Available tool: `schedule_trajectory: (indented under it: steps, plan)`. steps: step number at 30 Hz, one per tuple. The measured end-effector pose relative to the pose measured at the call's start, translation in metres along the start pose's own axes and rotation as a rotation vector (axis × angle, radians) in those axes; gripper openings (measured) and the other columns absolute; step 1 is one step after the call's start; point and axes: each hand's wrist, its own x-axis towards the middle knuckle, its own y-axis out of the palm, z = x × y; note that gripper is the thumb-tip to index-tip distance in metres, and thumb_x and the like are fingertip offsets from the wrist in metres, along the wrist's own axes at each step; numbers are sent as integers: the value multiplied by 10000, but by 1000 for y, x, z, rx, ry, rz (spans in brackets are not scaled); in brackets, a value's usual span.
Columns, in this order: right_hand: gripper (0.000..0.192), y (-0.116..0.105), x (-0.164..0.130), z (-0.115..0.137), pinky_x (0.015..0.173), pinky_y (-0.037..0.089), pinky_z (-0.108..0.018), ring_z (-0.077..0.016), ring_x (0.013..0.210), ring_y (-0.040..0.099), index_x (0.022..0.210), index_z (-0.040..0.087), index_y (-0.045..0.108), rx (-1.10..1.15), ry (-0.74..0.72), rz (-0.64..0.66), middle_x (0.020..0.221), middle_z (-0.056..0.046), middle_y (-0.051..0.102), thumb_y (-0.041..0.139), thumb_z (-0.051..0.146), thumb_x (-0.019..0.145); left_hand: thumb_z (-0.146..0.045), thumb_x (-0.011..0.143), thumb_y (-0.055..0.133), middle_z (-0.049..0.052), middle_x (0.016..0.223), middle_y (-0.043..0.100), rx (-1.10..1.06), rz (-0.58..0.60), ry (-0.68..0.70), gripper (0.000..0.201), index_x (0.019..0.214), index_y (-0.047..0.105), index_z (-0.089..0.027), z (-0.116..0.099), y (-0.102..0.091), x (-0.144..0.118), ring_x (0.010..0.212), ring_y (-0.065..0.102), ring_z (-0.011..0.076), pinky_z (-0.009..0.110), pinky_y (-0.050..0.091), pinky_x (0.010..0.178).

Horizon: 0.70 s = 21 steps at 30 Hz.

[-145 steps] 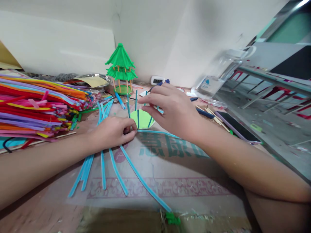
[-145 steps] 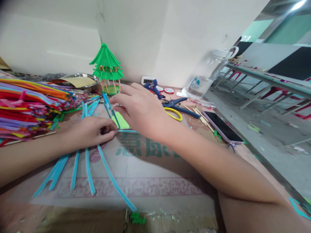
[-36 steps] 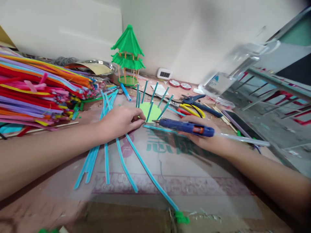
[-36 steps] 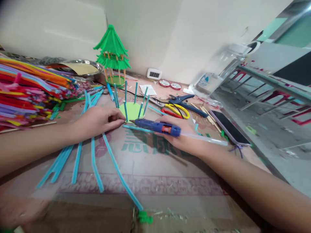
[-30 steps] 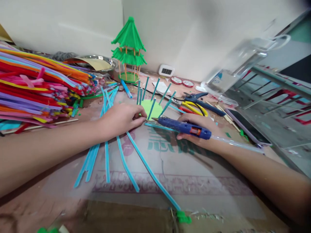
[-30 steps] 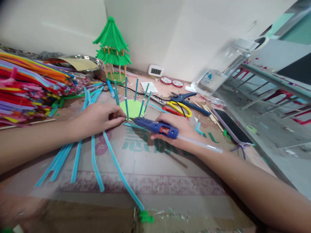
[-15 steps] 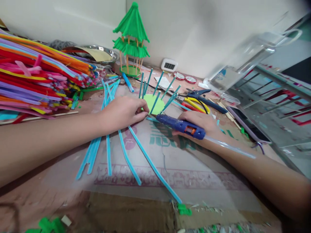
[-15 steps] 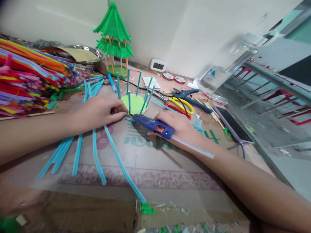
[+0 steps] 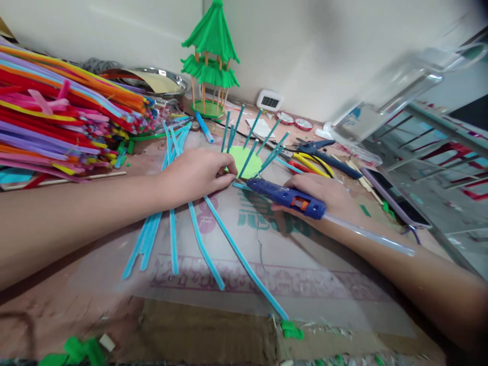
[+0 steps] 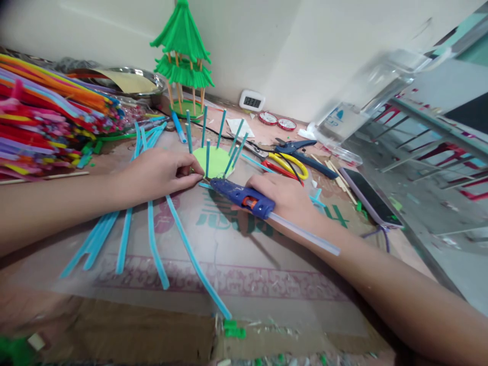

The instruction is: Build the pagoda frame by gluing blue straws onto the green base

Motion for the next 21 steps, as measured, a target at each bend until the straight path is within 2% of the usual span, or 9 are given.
schedule_trajectory:
  steps: [10,21]
  plan:
    - [219,-4,0,3,608,429,-304,-191,678,618,860,243,600,-90,-15,8,742,-17,661,618,443,948,-311,896,598,-12,665,650,0,1,1,203,951,768,-215,0,0,0,639,585,144,269,362,614]
    - [198,-3,-1,1,607,417,-311,-197,673,614,866,240,593,-111,-30,-11,738,-17,658,636,423,931,-316,904,599,-12,677,656,-8,10,-3,203,962,766,-217,0,0,0,651,596,151,275,359,618]
